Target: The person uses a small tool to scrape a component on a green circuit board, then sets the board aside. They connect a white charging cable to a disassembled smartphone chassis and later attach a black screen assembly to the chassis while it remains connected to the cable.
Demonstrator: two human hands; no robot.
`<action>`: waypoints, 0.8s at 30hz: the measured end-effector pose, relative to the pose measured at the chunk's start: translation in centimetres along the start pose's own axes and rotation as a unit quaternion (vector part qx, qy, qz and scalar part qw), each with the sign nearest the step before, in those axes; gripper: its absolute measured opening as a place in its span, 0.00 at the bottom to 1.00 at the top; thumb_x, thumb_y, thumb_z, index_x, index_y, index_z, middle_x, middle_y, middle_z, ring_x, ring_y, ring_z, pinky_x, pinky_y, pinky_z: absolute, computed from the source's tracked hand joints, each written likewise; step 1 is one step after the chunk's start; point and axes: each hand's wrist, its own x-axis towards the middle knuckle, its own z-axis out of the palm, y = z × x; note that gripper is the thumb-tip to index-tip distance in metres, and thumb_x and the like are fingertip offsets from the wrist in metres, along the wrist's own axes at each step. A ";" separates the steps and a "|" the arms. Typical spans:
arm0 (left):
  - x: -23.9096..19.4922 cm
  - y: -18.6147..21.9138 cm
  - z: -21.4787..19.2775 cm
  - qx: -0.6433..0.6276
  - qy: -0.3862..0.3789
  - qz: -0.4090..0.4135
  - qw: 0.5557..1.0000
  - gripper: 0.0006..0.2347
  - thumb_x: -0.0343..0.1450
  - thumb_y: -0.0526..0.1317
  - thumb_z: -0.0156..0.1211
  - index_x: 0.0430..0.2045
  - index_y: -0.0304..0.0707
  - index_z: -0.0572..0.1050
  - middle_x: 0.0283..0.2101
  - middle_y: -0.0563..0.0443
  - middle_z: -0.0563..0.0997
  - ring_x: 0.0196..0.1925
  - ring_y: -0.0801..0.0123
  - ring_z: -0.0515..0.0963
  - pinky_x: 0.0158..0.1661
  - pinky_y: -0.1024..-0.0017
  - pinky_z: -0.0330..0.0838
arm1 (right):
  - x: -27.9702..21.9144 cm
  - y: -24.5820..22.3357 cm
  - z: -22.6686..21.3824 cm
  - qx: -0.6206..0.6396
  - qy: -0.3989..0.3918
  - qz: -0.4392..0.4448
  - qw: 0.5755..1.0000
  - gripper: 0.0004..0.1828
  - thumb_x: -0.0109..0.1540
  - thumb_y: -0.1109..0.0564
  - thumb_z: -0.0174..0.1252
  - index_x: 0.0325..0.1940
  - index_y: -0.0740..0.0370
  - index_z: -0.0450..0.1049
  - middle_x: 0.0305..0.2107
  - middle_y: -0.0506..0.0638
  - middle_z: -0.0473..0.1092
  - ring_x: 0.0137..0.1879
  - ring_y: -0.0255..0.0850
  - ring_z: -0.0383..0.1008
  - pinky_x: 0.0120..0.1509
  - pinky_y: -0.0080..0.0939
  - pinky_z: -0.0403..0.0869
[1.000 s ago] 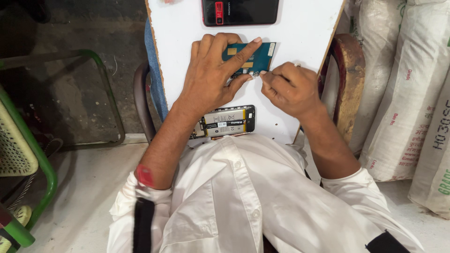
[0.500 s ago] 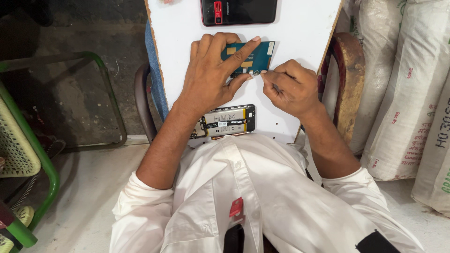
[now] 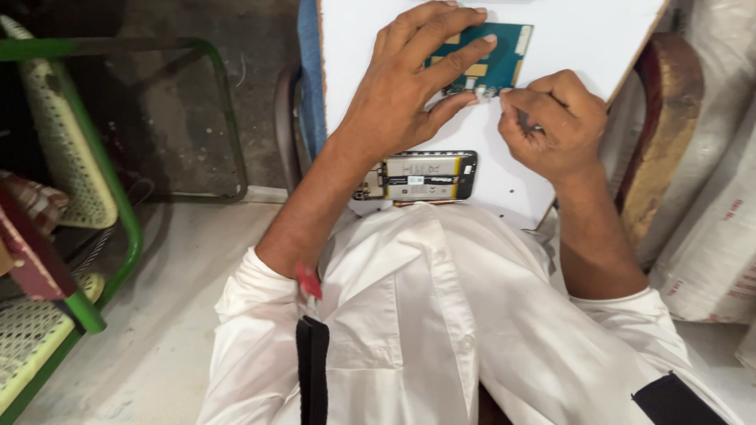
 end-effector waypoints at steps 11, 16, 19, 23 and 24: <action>-10.2 0.1 -5.3 0.061 0.102 -0.176 0.977 0.24 0.72 0.38 0.77 0.62 0.45 0.74 0.70 0.47 0.67 0.71 0.53 0.64 0.70 0.58 0.61 | 0.8 -0.6 -0.2 -0.025 -0.011 -0.022 0.999 0.07 0.62 0.68 0.71 0.43 0.65 0.81 0.34 0.51 0.70 0.30 0.37 0.70 0.31 0.33 0.69; -14.1 2.5 -2.4 0.027 0.073 -0.270 0.960 0.40 0.68 0.49 0.79 0.72 0.44 0.57 0.74 0.35 0.51 0.76 0.42 0.50 0.73 0.43 0.55 | 0.9 -0.4 -0.1 -0.035 -0.017 -0.038 0.999 0.06 0.63 0.69 0.71 0.42 0.67 0.81 0.34 0.52 0.69 0.28 0.35 0.69 0.31 0.32 0.69; -15.1 3.2 -1.3 0.029 0.068 -0.289 0.955 0.44 0.68 0.50 0.78 0.74 0.45 0.51 0.75 0.33 0.47 0.77 0.41 0.48 0.72 0.41 0.53 | 0.8 0.0 0.1 -0.020 -0.016 -0.044 0.999 0.06 0.64 0.70 0.71 0.44 0.68 0.81 0.35 0.52 0.69 0.29 0.34 0.69 0.31 0.30 0.70; -15.2 3.2 -0.3 0.003 0.077 -0.297 0.952 0.44 0.70 0.49 0.77 0.75 0.41 0.48 0.74 0.33 0.50 0.76 0.43 0.52 0.72 0.46 0.58 | 0.5 0.4 0.1 -0.018 -0.016 -0.051 0.998 0.06 0.62 0.72 0.70 0.42 0.69 0.81 0.35 0.54 0.69 0.28 0.34 0.69 0.31 0.30 0.69; -15.1 3.2 -0.1 -0.005 0.077 -0.298 0.951 0.43 0.71 0.48 0.76 0.75 0.40 0.48 0.73 0.32 0.51 0.75 0.42 0.53 0.71 0.47 0.60 | 0.4 0.5 0.2 -0.016 -0.015 -0.053 0.998 0.07 0.62 0.72 0.70 0.42 0.69 0.81 0.35 0.54 0.69 0.27 0.34 0.68 0.31 0.31 0.69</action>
